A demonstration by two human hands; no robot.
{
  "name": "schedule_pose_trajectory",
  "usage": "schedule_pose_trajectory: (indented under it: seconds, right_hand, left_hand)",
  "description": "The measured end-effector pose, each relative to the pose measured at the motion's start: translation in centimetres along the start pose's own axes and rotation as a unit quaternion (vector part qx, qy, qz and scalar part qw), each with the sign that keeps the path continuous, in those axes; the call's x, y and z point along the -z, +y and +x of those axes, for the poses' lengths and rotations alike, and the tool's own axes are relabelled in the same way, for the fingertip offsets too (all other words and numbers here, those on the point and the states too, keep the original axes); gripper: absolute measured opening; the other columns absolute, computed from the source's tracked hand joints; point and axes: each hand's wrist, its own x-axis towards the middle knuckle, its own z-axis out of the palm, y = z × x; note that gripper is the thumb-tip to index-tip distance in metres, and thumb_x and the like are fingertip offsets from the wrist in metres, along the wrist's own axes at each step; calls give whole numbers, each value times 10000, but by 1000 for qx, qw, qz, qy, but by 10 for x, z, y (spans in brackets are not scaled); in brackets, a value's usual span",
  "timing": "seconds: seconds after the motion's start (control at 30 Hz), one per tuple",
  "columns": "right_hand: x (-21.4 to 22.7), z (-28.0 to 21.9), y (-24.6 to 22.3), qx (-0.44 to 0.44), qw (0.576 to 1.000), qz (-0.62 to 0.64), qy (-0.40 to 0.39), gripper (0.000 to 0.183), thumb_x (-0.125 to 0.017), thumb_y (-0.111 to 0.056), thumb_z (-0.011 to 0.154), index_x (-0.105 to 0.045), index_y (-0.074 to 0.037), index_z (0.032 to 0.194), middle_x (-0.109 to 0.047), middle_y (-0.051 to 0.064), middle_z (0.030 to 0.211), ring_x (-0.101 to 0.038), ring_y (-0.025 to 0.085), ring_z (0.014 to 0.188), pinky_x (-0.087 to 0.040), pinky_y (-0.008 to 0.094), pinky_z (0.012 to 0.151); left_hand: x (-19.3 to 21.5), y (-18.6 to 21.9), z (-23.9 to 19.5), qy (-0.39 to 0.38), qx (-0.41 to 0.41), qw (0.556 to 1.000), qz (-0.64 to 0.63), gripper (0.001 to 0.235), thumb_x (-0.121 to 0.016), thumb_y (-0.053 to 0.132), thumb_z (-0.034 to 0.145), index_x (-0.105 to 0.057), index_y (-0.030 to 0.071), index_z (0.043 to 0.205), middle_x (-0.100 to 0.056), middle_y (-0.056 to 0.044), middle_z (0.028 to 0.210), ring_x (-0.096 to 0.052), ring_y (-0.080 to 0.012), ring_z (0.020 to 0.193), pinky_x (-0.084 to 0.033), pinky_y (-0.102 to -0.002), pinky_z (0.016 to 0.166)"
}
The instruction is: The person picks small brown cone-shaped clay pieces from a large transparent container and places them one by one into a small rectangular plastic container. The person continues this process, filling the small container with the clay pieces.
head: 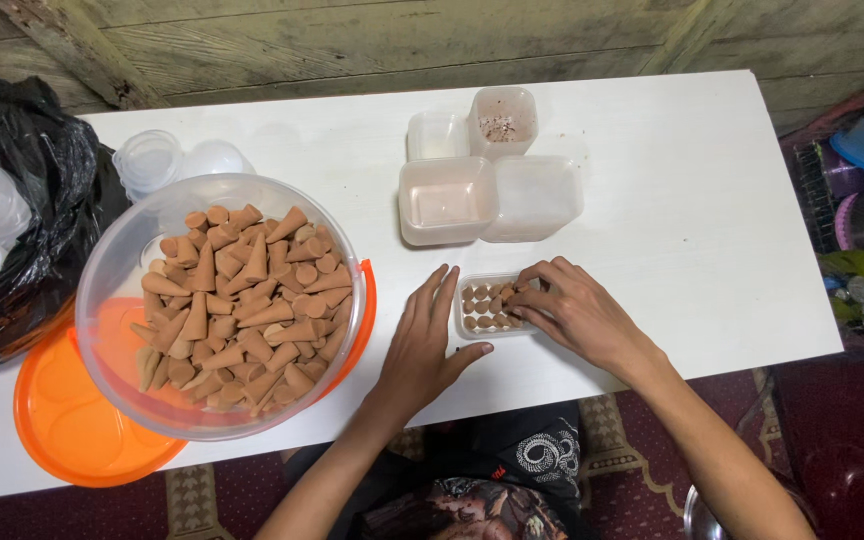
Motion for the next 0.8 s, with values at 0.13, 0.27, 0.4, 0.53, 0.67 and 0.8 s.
schedule_pose_trajectory:
  seconds: [0.13,0.27,0.4,0.53,0.67,0.8]
  right_hand:
    - [-2,1,4,-2,1000,5,8,137,-676,-250,960,-780,-170,998,-662,-1,1120,-608,173,969,-529,321,877]
    - [-7,2,8,5,1000,-5,21,120,-675,-246,964,-766,-169,961,-656,-14,1119,-606,169,962,-529,318,870]
    - [-5,2,7,2,1000,-12,16,108,-676,-227,959,-761,-162,939,-661,-15,1122,-604,164,952,-519,304,850]
    - [-4,3,6,2,1000,-21,18,97,-679,-217,956,-760,-165,941,-659,-19,1126,-600,160,957,-512,297,841]
    - [-3,3,4,2,999,-32,21,82,-690,-206,947,-760,-165,937,-662,-20,1134,-601,158,953,-513,294,830]
    - [5,3,-3,-19,1000,-18,0,109,-682,-217,953,-777,-172,984,-669,-5,1147,-601,164,968,-511,300,853]
  left_hand:
    - [-12,-6,11,-17,0,1000,13,953,-789,282,900,-217,-19,1600,-376,-306,1506,-393,-458,1419,-384,-567,1094]
    - [-18,-13,13,-20,9,999,34,907,-785,320,904,-279,1,1586,-479,-265,1429,-445,-414,1381,-404,-521,1073]
    - [-25,-22,14,-23,14,999,31,929,-788,370,895,-278,30,1594,-492,-221,1407,-447,-379,1379,-406,-496,1075]
    - [-29,-28,14,-21,14,999,35,923,-779,391,898,-286,35,1592,-507,-214,1401,-456,-369,1374,-412,-488,1074]
    - [-29,-31,15,-19,7,999,40,927,-781,400,894,-291,35,1592,-516,-212,1394,-461,-369,1367,-418,-491,1068]
    - [-25,-26,13,-22,11,999,31,941,-769,403,902,-259,32,1601,-482,-222,1436,-434,-375,1396,-404,-491,1092]
